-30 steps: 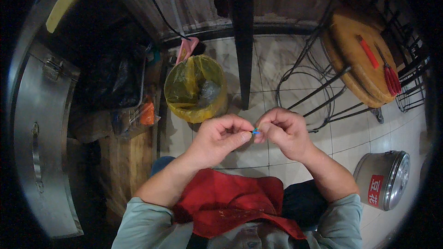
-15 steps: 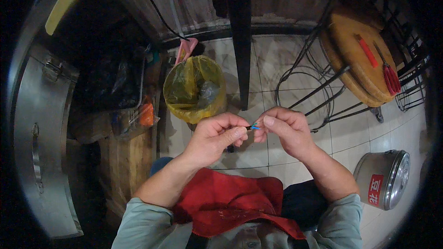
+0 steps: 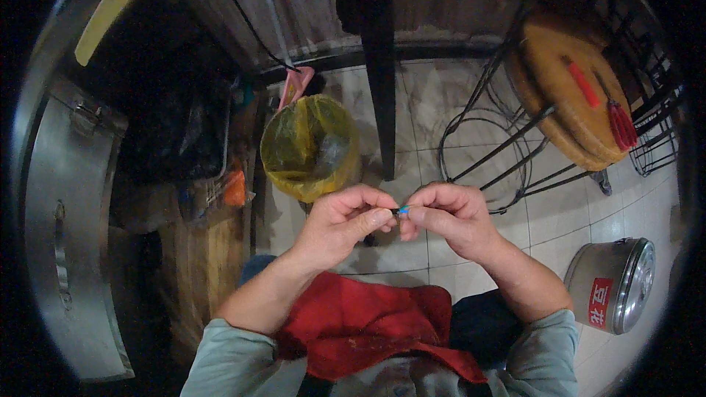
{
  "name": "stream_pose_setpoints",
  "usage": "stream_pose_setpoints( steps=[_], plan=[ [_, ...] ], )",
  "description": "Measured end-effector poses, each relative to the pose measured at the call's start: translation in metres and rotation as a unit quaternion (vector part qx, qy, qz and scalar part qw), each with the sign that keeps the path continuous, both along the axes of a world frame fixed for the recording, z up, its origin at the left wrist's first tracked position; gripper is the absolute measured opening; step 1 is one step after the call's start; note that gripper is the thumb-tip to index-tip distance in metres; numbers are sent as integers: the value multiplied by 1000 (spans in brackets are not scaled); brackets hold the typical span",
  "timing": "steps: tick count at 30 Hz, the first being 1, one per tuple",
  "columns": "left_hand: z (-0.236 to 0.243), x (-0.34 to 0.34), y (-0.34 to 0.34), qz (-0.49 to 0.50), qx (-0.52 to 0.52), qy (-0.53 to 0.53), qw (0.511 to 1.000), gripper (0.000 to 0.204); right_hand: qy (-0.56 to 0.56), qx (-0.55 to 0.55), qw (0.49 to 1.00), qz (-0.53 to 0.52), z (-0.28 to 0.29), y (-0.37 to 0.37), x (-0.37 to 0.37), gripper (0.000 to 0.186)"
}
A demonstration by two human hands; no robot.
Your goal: The person sits on the floor and repairs a black electrical cable. They strip the outer insulation, twist the inner wires, and secure the connection with a blue heat-shrink tube, using scissors to trim the tube and a lighter to shrink it.
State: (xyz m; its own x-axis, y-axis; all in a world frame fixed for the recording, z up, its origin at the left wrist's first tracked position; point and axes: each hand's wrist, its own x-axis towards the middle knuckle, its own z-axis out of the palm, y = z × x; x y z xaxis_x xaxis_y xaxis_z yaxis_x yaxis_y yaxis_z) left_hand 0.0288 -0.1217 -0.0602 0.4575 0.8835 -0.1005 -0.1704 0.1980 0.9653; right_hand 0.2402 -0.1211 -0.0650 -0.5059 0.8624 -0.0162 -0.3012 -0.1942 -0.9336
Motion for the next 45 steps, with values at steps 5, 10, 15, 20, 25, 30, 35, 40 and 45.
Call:
stream_pose_setpoints(
  steps=[5,10,15,20,25,30,35,40,45],
  plan=[
    [-1,0,0,-10,0,-25,1000,20,14,0,1000,9,2,1,0,15],
    [-3,0,0,-13,-6,-38,999,20,17,-18,1000,-8,5,-1,-2,12],
    [-3,0,-1,-13,-11,-46,999,20,33,-36,999,-2,7,-1,-2,13],
    [-1,2,-3,-10,-15,-52,998,19,45,-58,997,1,5,-1,-1,13],
    [1,3,-4,-3,-4,-44,999,18,61,-69,996,4,6,-1,-1,14],
    [3,3,-4,3,14,-31,999,18,55,-55,997,3,4,-2,-1,14],
    [2,2,-4,22,61,19,998,18,27,-17,999,-9,5,-4,-2,13],
    [9,4,-6,44,115,58,991,19,14,13,1000,-11,2,-5,-2,14],
    [5,5,-5,53,165,71,982,17,-1,23,1000,-7,2,-4,-1,14]
  ],
)
